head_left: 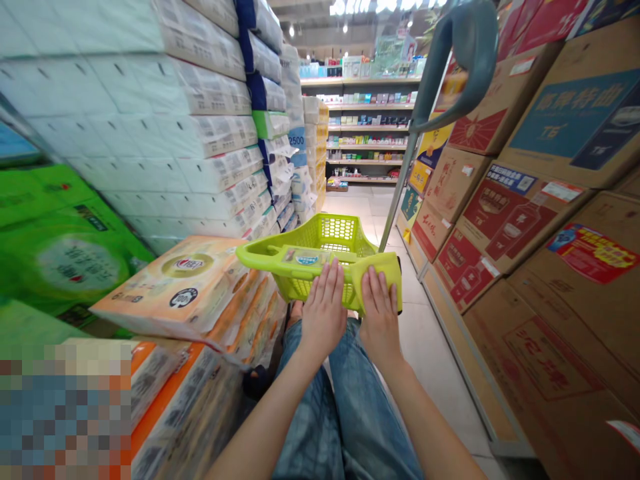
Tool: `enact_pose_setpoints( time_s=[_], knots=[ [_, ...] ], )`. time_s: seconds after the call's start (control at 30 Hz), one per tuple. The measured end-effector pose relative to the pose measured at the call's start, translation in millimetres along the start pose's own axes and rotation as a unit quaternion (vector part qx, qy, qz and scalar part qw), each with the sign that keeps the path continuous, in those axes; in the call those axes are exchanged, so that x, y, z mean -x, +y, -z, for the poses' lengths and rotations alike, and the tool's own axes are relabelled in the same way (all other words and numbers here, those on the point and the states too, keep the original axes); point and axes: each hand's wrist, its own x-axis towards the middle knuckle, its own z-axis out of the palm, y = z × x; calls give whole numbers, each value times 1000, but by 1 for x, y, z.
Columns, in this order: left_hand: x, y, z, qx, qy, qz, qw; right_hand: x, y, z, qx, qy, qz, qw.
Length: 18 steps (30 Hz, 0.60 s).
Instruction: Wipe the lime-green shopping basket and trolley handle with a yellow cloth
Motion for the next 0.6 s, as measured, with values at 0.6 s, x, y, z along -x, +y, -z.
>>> enact_pose_setpoints(
  time_s=[0.6],
  knots=[
    [2,-3,-5,-1,21,-9,1000,-9,-33,-1,13,-52,-7,999]
  ],
)
